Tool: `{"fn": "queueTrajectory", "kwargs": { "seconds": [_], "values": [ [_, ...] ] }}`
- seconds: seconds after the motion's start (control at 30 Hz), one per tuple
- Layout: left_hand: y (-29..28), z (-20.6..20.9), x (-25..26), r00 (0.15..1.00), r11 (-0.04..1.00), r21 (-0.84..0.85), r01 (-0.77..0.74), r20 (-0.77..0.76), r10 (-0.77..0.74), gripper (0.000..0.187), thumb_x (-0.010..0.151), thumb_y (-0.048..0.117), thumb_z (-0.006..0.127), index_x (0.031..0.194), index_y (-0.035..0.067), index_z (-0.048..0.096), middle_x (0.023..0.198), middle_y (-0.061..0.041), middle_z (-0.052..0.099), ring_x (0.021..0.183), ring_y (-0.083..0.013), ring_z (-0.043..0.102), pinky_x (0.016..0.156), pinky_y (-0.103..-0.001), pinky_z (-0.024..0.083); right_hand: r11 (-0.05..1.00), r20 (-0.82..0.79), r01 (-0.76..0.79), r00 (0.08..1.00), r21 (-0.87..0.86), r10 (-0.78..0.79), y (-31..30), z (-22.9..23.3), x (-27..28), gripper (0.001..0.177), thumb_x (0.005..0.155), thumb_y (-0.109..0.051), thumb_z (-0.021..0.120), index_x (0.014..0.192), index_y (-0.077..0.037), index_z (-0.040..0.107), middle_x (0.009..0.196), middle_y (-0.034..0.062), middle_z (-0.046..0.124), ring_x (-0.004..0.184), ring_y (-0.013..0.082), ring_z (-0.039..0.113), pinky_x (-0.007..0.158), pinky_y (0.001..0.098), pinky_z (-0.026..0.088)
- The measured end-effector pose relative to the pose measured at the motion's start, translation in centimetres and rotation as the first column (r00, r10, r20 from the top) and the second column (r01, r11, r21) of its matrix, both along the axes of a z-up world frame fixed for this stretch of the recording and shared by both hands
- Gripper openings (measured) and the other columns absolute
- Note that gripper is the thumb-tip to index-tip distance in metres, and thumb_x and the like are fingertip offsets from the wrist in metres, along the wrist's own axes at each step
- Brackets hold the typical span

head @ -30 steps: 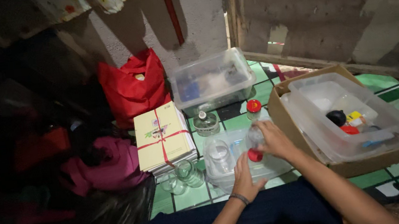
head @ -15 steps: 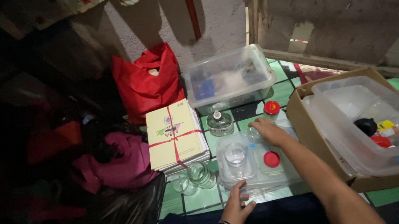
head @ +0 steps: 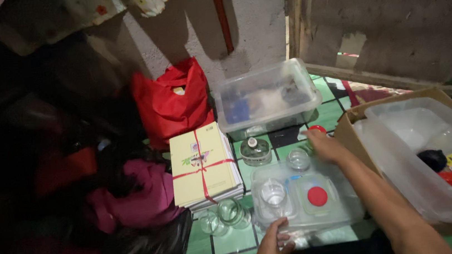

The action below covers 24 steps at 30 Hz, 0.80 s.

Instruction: The person opens and closes various plastic containers and glass jars, then places them into a cardboard box. They handle lids, containers, and jars one at a time, stacking some and arranging others inside the box.

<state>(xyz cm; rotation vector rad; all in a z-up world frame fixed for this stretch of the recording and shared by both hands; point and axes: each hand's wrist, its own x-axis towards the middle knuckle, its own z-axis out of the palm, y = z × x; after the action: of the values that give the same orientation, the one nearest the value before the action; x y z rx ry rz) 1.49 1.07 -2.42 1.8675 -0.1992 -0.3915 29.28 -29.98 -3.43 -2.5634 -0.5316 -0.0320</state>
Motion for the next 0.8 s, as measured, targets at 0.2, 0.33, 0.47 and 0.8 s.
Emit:
{"fn": "queueTrajectory", "kwargs": {
  "seconds": [0.2, 0.33, 0.47, 0.8],
  "values": [
    [1.1, -5.7, 1.0, 0.994, 0.989, -0.102, 0.108, -0.018, -0.111, 0.051, 0.095, 0.003, 0.074, 0.142, 0.010, 0.054, 0.132, -0.007, 0.069, 0.112, -0.0138, 0.068, 0.094, -0.030, 0.055, 0.920, 0.090, 0.353, 0.935, -0.168, -0.342, -1.5, -3.2, 1.8, 0.057, 0.088, -0.021, 0.065, 0.142, -0.018, 0.047, 0.143, 0.0115, 0.053, 0.122, 0.0386, 0.060, 0.096, 0.0500, 0.054],
    [2.0, -9.2, 0.3, 0.985, 0.975, -0.150, 0.167, -0.011, -0.170, 0.049, 0.100, 0.003, 0.067, 0.148, 0.008, 0.059, 0.113, -0.015, 0.061, 0.101, -0.0155, 0.063, 0.100, -0.029, 0.057, 0.890, 0.011, 0.399, 0.914, -0.220, -0.407, 0.4, -4.0, 2.9, 0.072, 0.078, -0.021, 0.070, 0.145, -0.024, 0.044, 0.154, 0.0099, 0.041, 0.114, 0.0465, 0.057, 0.085, 0.0546, 0.054],
    [2.3, -10.9, 2.3, 0.961, 0.954, -0.206, 0.218, -0.125, -0.247, 0.046, 0.103, 0.010, 0.060, 0.148, 0.013, 0.051, 0.134, -0.009, 0.066, 0.114, -0.0124, 0.065, 0.099, -0.027, 0.052, 0.945, 0.088, 0.316, 0.947, -0.081, -0.309, 1.1, -4.4, 4.0, 0.045, 0.085, -0.027, 0.068, 0.127, -0.017, 0.053, 0.128, 0.0125, 0.055, 0.115, 0.0401, 0.065, 0.093, 0.0540, 0.054],
    [1.3, -4.5, 1.4, 0.986, 0.977, -0.154, 0.148, 0.097, -0.134, 0.047, 0.096, 0.000, 0.070, 0.141, 0.005, 0.057, 0.127, -0.010, 0.072, 0.112, -0.0137, 0.071, 0.097, -0.029, 0.056, 0.845, 0.093, 0.522, 0.841, 0.114, -0.532, -1.7, 1.3, -2.1, 0.062, 0.082, -0.039, 0.075, 0.134, -0.011, 0.057, 0.133, 0.0186, 0.056, 0.110, 0.0417, 0.063, 0.088, 0.0516, 0.054]
  ]
}}
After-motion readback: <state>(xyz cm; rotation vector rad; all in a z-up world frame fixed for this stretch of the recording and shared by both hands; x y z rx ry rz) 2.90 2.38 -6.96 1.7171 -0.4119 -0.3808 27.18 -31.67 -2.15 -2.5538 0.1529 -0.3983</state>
